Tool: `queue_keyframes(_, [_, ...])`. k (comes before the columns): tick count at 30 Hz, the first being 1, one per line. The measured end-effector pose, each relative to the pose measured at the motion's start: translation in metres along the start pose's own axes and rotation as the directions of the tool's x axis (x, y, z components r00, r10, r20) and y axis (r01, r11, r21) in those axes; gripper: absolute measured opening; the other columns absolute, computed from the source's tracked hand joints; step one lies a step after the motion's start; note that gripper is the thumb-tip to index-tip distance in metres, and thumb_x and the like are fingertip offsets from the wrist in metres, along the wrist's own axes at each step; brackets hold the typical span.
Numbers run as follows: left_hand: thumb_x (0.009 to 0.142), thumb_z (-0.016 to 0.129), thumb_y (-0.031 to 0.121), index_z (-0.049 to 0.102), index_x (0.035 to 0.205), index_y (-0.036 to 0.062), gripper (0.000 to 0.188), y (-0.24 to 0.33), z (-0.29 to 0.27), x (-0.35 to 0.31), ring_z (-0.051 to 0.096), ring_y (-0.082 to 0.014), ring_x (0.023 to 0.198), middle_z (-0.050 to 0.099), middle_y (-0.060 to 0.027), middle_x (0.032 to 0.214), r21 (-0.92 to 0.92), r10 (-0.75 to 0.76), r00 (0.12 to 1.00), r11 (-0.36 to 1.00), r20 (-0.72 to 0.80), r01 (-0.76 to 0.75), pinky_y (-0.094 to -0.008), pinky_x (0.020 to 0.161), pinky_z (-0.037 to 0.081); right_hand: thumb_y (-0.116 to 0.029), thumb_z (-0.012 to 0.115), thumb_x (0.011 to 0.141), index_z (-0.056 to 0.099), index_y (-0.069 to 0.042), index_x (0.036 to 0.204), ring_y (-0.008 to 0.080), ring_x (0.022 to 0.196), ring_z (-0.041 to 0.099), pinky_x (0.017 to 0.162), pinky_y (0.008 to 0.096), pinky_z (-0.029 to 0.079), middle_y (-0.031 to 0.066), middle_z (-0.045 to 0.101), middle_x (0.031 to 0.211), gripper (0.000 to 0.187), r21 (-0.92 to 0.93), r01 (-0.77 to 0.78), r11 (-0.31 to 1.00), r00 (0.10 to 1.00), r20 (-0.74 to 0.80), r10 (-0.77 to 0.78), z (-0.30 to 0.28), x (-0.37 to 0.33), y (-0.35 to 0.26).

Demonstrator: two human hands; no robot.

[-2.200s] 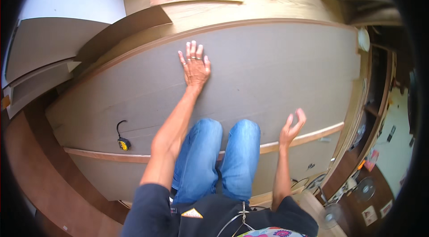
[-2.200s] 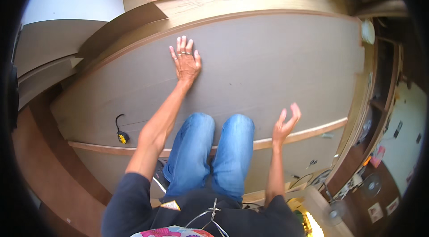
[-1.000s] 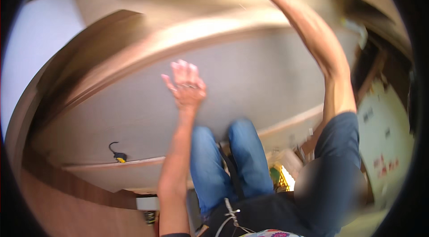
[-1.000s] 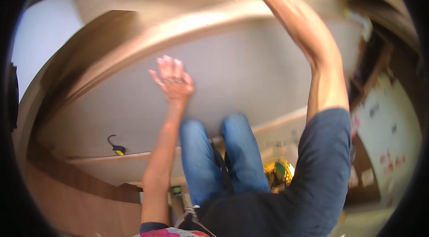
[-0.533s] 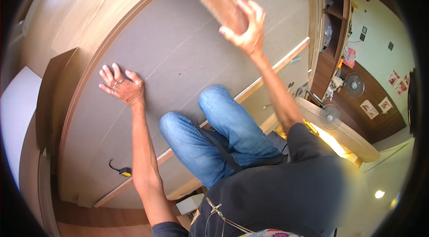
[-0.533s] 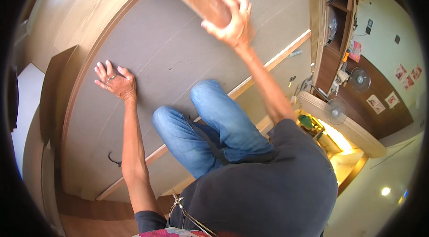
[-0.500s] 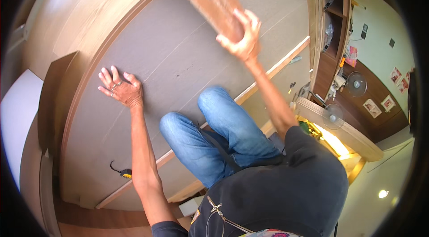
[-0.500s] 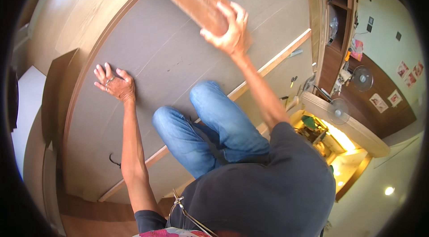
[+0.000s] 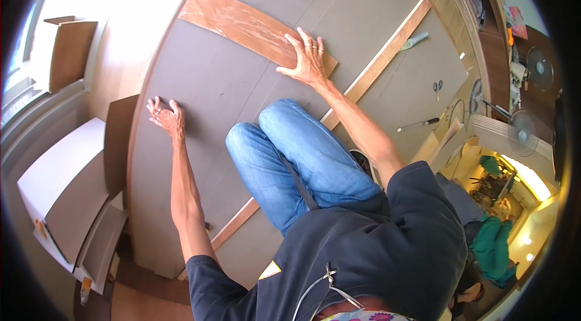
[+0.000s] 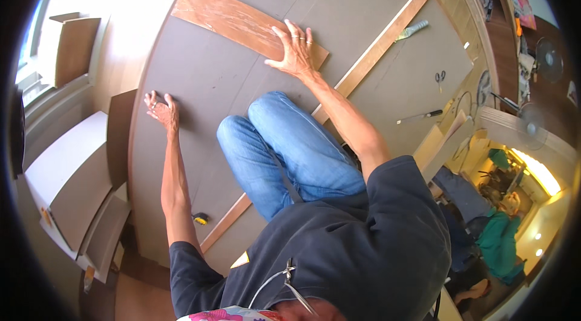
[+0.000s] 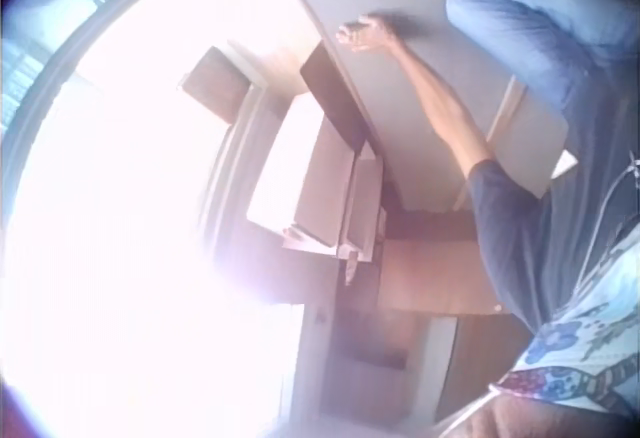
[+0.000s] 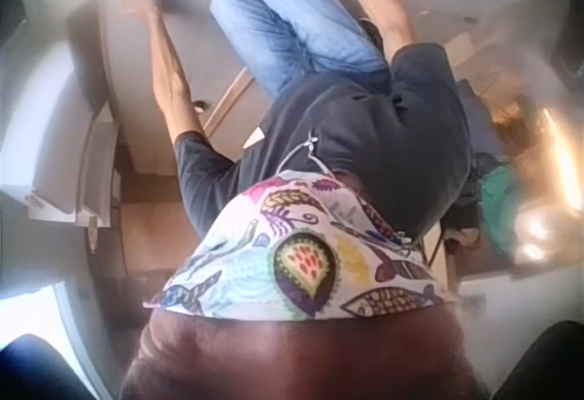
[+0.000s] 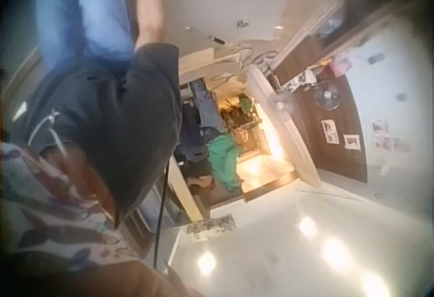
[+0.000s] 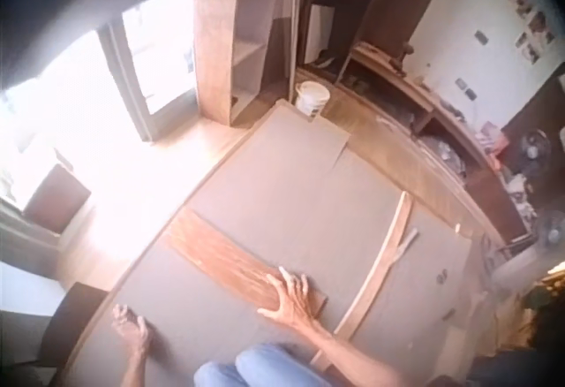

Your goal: The person measures a wooden board with a tape measure, marks a point with a pencil, and then uses a utility knife to score along a straight edge on a large panel while sitting on the floor.

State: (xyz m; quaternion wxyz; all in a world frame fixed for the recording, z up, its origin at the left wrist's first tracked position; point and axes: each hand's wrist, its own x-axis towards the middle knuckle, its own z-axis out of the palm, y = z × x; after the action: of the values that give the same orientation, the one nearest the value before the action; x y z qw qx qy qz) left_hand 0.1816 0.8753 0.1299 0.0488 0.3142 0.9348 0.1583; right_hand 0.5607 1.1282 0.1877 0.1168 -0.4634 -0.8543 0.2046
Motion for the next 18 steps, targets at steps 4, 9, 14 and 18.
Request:
queue_keyframes(4, [0.093, 0.063, 0.024, 0.049, 0.137, 0.0005, 0.052, 0.014, -0.023, 0.031, 0.045, -0.0352, 0.133, 0.043, -0.0226, 0.144, -0.155, 0.038, 0.987, 0.988, 0.153, -0.014, -0.0475, 0.109, 0.038, -0.051, 0.091, 0.055, 0.033, -0.027, 0.152, 0.0345, 0.146, 0.025, 0.119, 0.0637, 0.009, 0.0131, 0.027, 0.157, 0.115, -0.006, -0.077, 0.997, 0.996, 0.040, 0.077, -0.011, -0.035, 0.027])
queue_keyframes(9, [0.095, 0.061, 0.024, 0.042, 0.142, -0.0044, 0.058, 0.134, -0.018, 0.072, 0.062, -0.0348, 0.111, 0.047, -0.0270, 0.135, -0.452, 0.208, 0.950, 0.888, 0.235, -0.082, -0.0433, 0.095, 0.050, -0.048, 0.092, 0.055, 0.032, -0.025, 0.152, 0.0325, 0.145, 0.027, 0.119, 0.0636, 0.012, 0.0129, 0.028, 0.156, 0.116, 0.017, -0.158, 0.987, 0.987, -0.027, 0.159, -0.024, -0.054, 0.042])
queue_keyframes(14, [0.092, 0.065, 0.034, 0.035, 0.147, -0.0042, 0.073, 0.191, 0.029, 0.147, 0.060, -0.0412, 0.114, 0.043, -0.0353, 0.140, -0.418, 0.246, 0.934, 0.900, 0.258, -0.121, -0.0481, 0.095, 0.050, -0.047, 0.091, 0.059, 0.033, -0.020, 0.152, 0.0325, 0.145, 0.027, 0.118, 0.0610, 0.016, 0.0123, 0.027, 0.157, 0.113, 0.039, -0.209, 0.977, 0.977, 0.036, 0.208, -0.037, -0.079, 0.050])
queue_keyframes(18, [0.087, 0.068, 0.048, 0.025, 0.155, 0.0021, 0.092, 0.161, 0.049, 0.193, 0.038, -0.0465, 0.137, 0.031, -0.0416, 0.147, -0.382, 0.149, 0.893, 0.924, 0.426, 0.028, -0.0502, 0.114, 0.032, -0.044, 0.088, 0.068, 0.032, -0.013, 0.153, 0.0300, 0.125, 0.046, 0.103, 0.0515, 0.039, 0.0153, 0.041, 0.143, 0.106, 0.230, -0.392, 0.891, 0.913, -0.020, 0.407, -0.054, -0.086, 0.050])
